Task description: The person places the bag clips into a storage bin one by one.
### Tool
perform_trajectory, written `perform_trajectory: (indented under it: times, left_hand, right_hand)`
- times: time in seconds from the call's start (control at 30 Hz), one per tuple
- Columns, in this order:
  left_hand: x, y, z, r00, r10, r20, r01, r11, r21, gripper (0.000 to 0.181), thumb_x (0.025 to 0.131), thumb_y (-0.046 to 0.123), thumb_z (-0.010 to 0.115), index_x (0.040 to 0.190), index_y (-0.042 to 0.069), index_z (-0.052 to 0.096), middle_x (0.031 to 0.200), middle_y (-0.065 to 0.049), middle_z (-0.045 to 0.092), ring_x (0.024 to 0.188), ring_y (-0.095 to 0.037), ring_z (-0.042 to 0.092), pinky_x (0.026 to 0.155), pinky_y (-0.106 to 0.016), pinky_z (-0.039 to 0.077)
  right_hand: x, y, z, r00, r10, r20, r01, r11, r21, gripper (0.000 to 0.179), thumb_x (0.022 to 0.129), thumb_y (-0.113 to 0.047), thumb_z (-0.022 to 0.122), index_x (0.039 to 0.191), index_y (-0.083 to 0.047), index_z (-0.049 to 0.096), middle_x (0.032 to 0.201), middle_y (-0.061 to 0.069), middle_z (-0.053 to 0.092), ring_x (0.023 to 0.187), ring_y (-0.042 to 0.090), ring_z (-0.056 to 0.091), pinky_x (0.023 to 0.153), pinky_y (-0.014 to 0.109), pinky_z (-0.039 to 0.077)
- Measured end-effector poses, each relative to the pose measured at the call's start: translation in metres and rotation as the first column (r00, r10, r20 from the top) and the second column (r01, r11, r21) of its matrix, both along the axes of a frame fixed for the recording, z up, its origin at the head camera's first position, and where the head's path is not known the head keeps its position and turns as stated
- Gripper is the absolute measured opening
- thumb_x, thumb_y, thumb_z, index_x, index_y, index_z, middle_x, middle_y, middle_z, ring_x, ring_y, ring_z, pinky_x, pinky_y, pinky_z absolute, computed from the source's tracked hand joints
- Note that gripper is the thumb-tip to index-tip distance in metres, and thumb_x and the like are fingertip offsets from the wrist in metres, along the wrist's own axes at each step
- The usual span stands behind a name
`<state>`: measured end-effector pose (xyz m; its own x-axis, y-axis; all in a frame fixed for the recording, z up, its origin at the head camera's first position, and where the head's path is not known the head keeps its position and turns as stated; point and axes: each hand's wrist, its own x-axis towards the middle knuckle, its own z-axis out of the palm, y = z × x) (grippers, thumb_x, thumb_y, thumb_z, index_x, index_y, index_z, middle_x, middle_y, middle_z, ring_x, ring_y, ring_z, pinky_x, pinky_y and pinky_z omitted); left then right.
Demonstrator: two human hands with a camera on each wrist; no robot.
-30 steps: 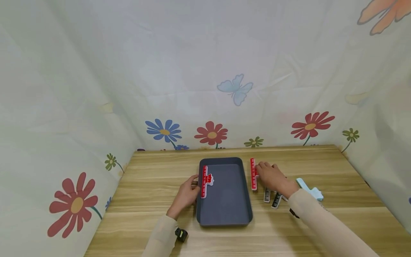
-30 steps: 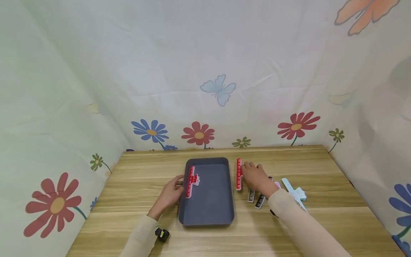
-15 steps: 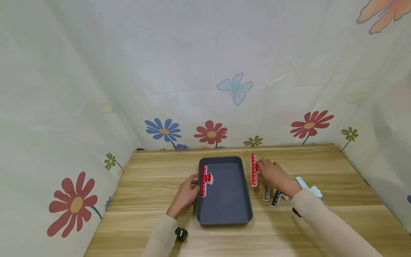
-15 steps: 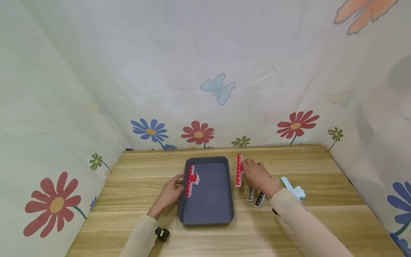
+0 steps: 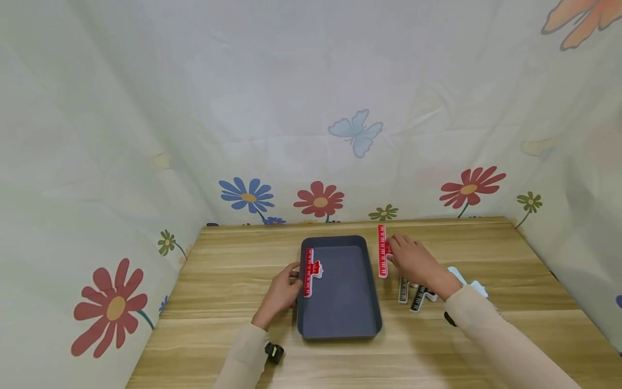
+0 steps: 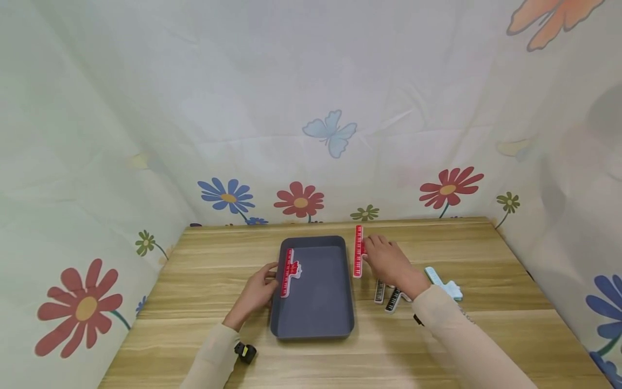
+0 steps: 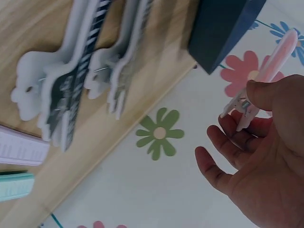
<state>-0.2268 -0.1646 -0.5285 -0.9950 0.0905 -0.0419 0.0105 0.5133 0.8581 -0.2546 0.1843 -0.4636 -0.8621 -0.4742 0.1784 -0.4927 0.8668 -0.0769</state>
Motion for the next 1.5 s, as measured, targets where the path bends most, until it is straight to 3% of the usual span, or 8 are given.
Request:
perform_trajectory:
  times: [0.4, 0.67, 1.03, 1.5]
  left_hand:
    - [0.000, 0.000, -0.001, 1.000, -0.006, 0.004, 0.006, 1.000, 0.002, 0.053, 0.093, 0.010, 0.051, 0.146, 0.007, 0.044, 0.122, -0.023, 0.063, 0.096, -0.028, 0.068, 0.045, -0.031, 0.055]
    - [-0.001, -0.001, 0.001, 1.000, 0.013, -0.003, -0.013, 1.000, 0.006, 0.053, 0.093, 0.010, 0.052, 0.145, 0.008, 0.046, 0.122, -0.023, 0.063, 0.104, -0.030, 0.067, 0.046, -0.030, 0.055]
    - [-0.001, 0.000, -0.001, 1.000, -0.004, 0.004, 0.004, 1.000, 0.011, 0.053, 0.093, 0.011, 0.051, 0.145, 0.008, 0.045, 0.123, -0.023, 0.063, 0.098, -0.029, 0.068, 0.045, -0.031, 0.055]
    - [-0.001, 0.001, 0.001, 1.000, 0.003, 0.006, -0.003, 1.000, 0.005, 0.053, 0.093, 0.010, 0.053, 0.145, 0.007, 0.045, 0.123, -0.024, 0.063, 0.101, -0.030, 0.067, 0.045, -0.031, 0.055]
  right_hand:
    - [0.005, -0.015, 0.010, 1.000, 0.029, -0.006, -0.029, 0.999, 0.038, 0.046, 0.099, -0.026, 0.056, 0.136, 0.002, 0.049, 0.131, 0.018, 0.055, 0.123, 0.037, 0.050, 0.097, 0.058, 0.047]
    - [0.004, -0.035, 0.014, 0.998, 0.056, 0.000, -0.056, 0.998, 0.013, 0.048, 0.100, -0.029, 0.055, 0.137, 0.001, 0.048, 0.132, 0.016, 0.054, 0.125, 0.035, 0.050, 0.099, 0.056, 0.047]
    - [0.004, -0.058, 0.018, 0.995, 0.095, 0.012, -0.096, 0.994, 0.049, 0.048, 0.099, -0.031, 0.056, 0.137, -0.002, 0.049, 0.132, 0.014, 0.054, 0.126, 0.032, 0.051, 0.101, 0.055, 0.046]
    - [-0.010, -0.077, 0.013, 0.992, 0.115, 0.050, -0.119, 0.989, 0.091, 0.047, 0.096, -0.036, 0.059, 0.130, -0.004, 0.054, 0.130, 0.013, 0.056, 0.123, 0.032, 0.052, 0.101, 0.056, 0.046]
